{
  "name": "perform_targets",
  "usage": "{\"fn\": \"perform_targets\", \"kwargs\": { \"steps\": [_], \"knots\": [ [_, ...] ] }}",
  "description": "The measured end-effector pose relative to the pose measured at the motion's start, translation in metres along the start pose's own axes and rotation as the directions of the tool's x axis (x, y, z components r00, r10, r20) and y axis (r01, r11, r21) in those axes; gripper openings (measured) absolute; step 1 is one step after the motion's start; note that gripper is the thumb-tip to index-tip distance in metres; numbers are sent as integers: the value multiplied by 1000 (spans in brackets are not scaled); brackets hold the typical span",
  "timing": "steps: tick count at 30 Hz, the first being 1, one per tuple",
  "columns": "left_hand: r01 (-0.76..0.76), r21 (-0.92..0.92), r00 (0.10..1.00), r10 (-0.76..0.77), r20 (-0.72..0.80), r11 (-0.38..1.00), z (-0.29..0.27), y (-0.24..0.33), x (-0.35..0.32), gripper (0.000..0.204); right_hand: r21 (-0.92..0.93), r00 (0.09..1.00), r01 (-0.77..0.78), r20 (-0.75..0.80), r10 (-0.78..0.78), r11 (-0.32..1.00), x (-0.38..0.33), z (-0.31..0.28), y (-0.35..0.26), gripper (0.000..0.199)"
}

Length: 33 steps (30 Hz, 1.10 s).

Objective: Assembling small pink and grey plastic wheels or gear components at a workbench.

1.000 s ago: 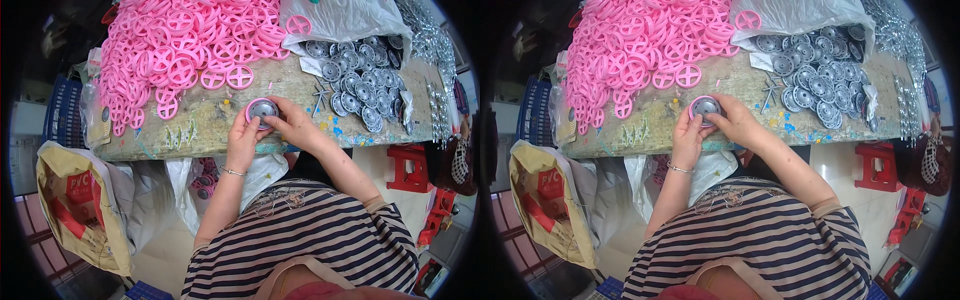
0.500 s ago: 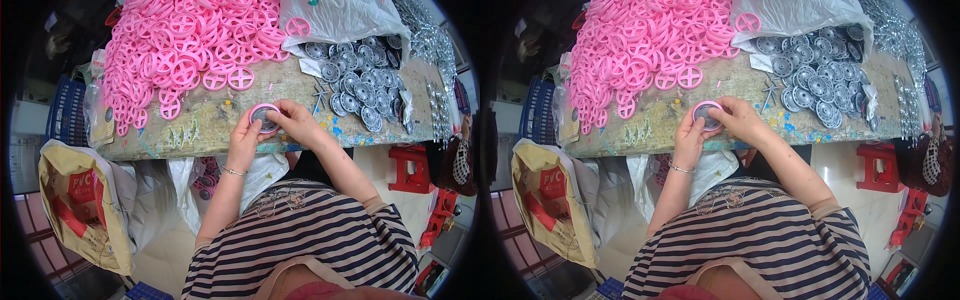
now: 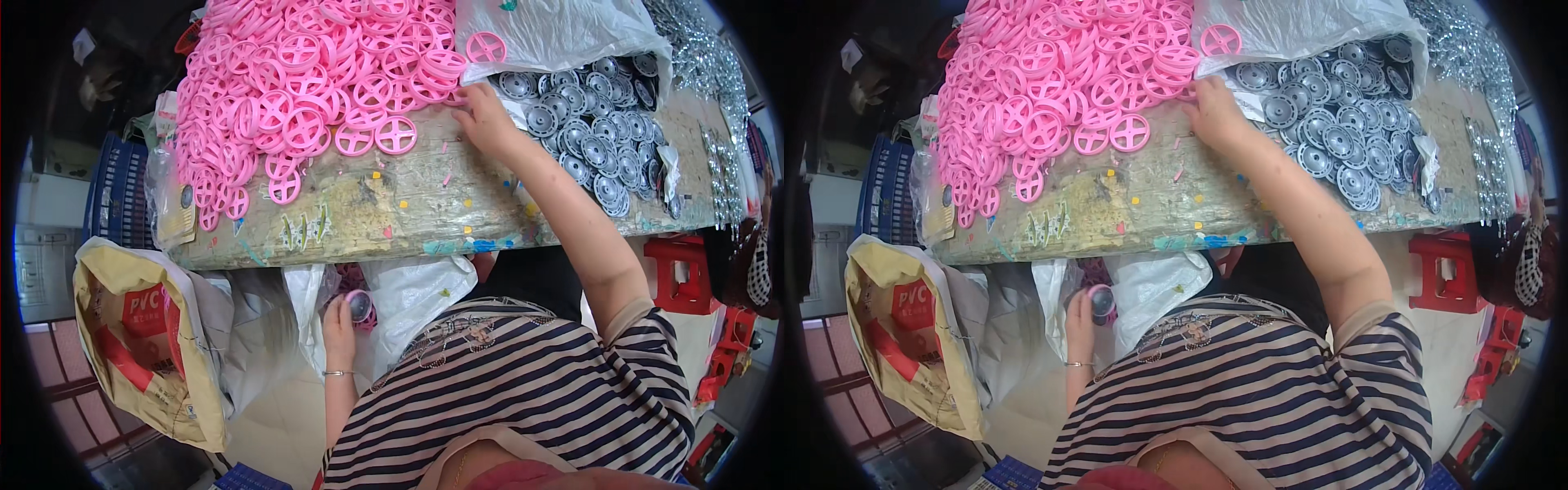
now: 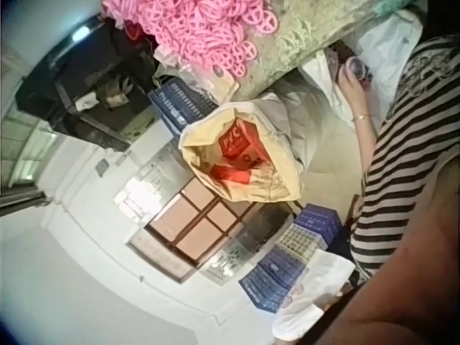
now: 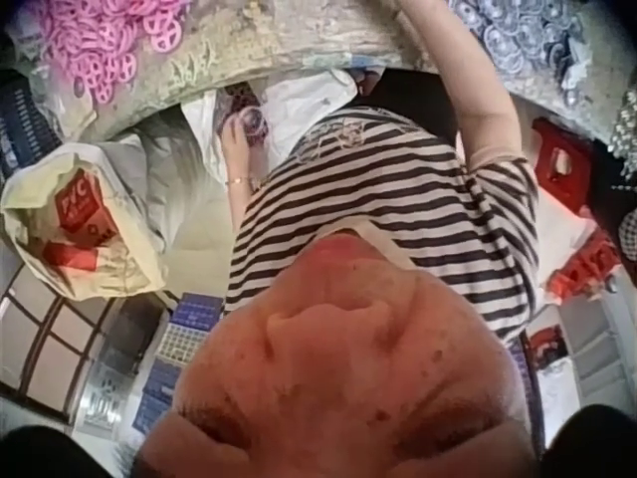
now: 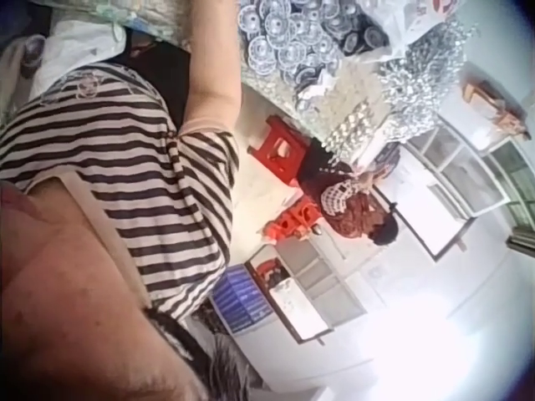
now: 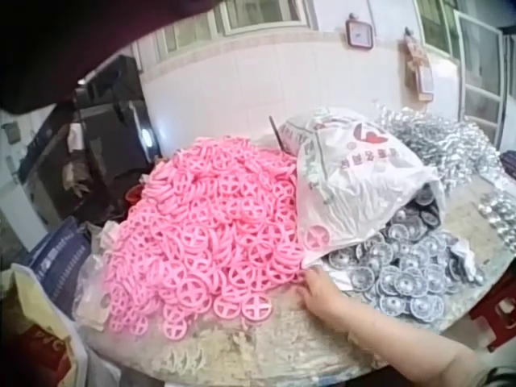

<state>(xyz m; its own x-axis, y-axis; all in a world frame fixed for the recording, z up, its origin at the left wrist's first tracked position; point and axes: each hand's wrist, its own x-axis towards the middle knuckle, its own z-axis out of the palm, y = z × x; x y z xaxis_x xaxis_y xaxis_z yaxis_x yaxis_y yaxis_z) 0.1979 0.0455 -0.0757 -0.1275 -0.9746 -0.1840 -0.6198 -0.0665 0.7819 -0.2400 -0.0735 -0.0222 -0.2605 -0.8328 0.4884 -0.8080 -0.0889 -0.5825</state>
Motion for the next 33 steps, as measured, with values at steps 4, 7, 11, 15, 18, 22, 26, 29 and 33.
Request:
{"fn": "perform_targets", "kwargs": {
  "steps": [4,7,11,15,18,22,26,29,33],
  "knots": [
    [-86,-69,993,80,-82,994,9,22,-9,27,-202,991,-5,127,31,979,10,1,3,25],
    [-5,-334,1000,14,24,943,14,74,1,26,-193,960,0,274,54,981,14,-23,-17,21],
    [-163,-574,975,219,29,802,48,137,26,37,335,773,-449,610,172,829,-22,-50,-77,17],
    [-210,-837,942,332,-36,505,88,189,58,52,483,696,-585,711,99,652,-65,-67,-119,11],
    [432,-770,777,240,582,470,87,199,72,49,456,860,-268,509,-2,849,-74,-76,-111,11],
    [401,-841,838,226,497,364,102,199,74,44,311,902,108,369,-224,944,-85,-79,-111,11],
    [264,-812,854,266,448,521,107,190,81,41,270,897,92,394,-198,958,-87,-79,-98,15],
    [251,-787,892,180,414,564,96,189,82,39,182,965,-45,262,-4,982,-62,-86,-52,27],
    [276,-804,917,106,384,527,91,186,86,33,-357,978,103,206,-29,928,-48,-111,29,36]
  ]
}}
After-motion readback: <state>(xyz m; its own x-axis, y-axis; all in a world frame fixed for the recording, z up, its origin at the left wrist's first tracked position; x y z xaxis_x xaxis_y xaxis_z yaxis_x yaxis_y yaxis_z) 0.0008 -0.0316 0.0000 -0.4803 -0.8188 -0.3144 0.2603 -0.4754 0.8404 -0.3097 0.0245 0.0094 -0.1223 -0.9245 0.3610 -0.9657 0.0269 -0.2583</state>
